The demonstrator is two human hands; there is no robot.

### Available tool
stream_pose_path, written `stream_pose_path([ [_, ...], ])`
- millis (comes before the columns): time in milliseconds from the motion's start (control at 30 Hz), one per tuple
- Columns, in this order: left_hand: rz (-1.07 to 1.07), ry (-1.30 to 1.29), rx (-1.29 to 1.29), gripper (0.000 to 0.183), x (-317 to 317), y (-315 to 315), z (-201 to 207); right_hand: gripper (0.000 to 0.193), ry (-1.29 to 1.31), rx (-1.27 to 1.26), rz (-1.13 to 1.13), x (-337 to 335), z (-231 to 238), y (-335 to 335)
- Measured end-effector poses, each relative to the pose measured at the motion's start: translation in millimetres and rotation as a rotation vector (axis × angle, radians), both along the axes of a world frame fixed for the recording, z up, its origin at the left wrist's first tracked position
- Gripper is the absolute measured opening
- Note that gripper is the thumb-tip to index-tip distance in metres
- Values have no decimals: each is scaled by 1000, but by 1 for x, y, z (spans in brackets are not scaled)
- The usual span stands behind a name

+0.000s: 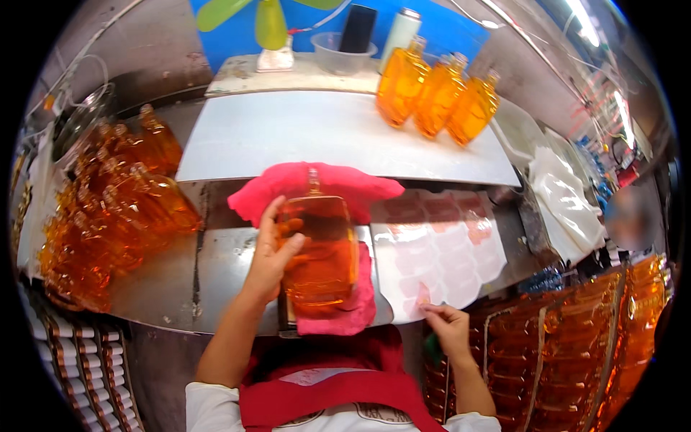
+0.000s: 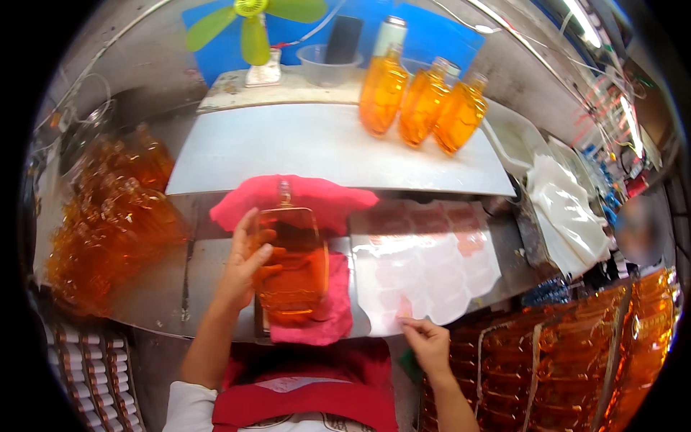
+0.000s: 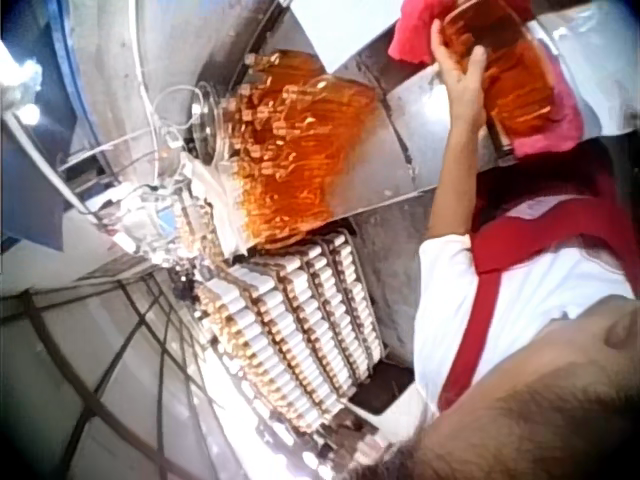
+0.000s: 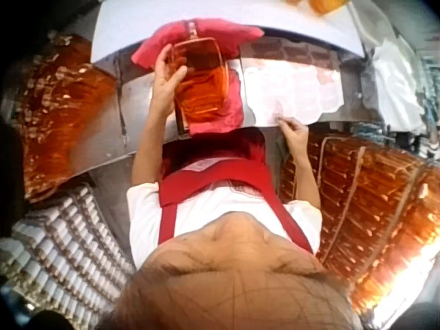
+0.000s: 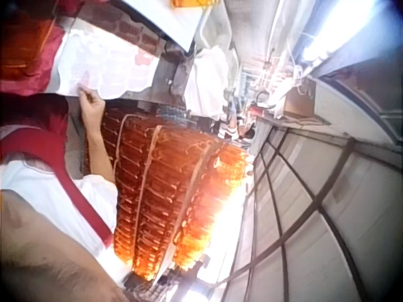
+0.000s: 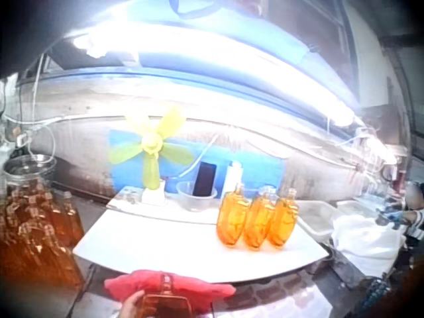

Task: The person applies labels to amber-colored plastic bottles filled with liquid. They pick up a bottle, place it on a pink cloth, apply a label from a sheet, smooth it down, and then move the bottle to a finished pile on the right.

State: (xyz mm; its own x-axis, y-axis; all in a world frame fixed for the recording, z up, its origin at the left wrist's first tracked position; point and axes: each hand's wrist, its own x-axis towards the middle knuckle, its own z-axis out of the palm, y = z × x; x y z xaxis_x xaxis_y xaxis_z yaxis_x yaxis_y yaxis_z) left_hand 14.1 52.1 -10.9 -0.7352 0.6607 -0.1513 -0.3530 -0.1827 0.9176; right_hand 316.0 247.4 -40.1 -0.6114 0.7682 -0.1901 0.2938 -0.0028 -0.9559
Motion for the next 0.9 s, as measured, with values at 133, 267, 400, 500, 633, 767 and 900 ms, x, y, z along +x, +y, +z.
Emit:
stream_pose_path([
  [133,15,-39,72,71,2,3,-1,12,49,-359,68,-67,63,22],
  [267,14,6,100,71,-2,1,-7,6,332,10,373,-148,105,0],
  [400,16,-225,93,55,-13,-2,6,21,416,835,830,-200,103,-16],
  [500,44,-43,97,44,-17,7,3,15,363,1176,938,-205,79,-19],
  [633,127,193,49,43,-19,23,-1,14,298,1214,980,-197,66,-17],
  [767,205,502,-122,44,-25,28,-16,15,315,1204,930,-193,62,-22],
  [900,196,456,-98,44,-27,30,-16,16,342,1169,897,-193,58,-23],
])
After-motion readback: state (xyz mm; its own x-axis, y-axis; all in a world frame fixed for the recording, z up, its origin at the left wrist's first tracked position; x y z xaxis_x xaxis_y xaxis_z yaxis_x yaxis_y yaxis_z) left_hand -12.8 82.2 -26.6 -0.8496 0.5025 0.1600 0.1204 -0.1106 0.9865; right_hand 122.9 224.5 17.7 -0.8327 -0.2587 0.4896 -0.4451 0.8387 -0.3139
